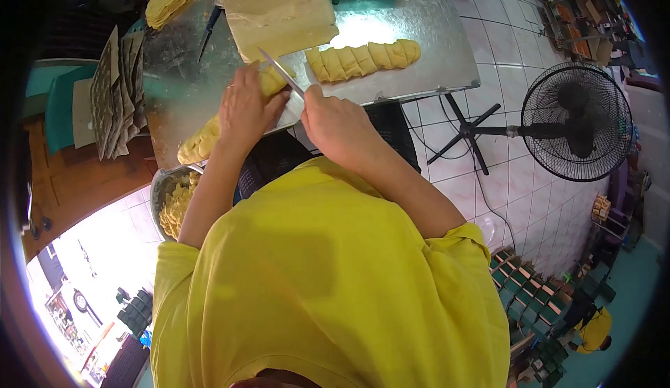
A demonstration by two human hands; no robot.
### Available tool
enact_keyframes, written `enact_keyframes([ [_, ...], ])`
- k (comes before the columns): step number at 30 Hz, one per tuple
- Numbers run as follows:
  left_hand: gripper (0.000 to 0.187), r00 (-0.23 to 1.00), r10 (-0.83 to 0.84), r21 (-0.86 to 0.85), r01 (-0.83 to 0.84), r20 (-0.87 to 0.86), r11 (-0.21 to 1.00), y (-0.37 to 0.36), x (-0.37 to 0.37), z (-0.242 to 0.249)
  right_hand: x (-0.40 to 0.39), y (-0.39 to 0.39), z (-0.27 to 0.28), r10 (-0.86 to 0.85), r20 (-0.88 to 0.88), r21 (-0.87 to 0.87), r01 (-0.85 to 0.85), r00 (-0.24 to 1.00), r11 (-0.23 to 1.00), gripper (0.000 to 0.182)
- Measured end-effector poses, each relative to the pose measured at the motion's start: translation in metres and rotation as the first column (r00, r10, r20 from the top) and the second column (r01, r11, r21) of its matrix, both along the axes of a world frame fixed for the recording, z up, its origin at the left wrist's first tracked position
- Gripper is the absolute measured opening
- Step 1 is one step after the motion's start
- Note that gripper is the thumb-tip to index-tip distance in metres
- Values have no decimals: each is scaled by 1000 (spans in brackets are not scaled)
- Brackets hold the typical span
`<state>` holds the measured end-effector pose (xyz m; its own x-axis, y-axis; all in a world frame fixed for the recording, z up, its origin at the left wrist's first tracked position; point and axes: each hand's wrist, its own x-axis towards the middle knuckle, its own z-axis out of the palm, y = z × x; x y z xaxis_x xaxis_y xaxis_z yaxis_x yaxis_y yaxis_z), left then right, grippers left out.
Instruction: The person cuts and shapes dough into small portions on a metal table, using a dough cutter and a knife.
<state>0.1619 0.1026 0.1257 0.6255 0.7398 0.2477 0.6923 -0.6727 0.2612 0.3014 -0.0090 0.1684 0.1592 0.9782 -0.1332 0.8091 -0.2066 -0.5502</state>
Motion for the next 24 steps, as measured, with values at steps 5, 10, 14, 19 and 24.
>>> enact_keyframes([
  [5,46,999,1,-55,-3,-38,998,-3,-10,-4,-6,-1,-4,44,-3,-44,-45,999,998,18],
  [10,41,997,2,-74,-7,-74,997,5,-9,-5,-7,8,-6,92,51,-88,-87,994,992,17],
  [14,38,996,-42,-77,36,-74,996,5,-11,-7,-6,22,-19,134,120,-112,-121,984,986,15],
  [19,35,998,-51,-50,49,-39,998,4,-11,-8,-3,49,-39,213,146,-33,-210,966,977,11],
  [24,49,998,-18,3,18,61,1000,-7,-19,-5,0,37,-39,199,136,-38,-195,971,980,13],
])
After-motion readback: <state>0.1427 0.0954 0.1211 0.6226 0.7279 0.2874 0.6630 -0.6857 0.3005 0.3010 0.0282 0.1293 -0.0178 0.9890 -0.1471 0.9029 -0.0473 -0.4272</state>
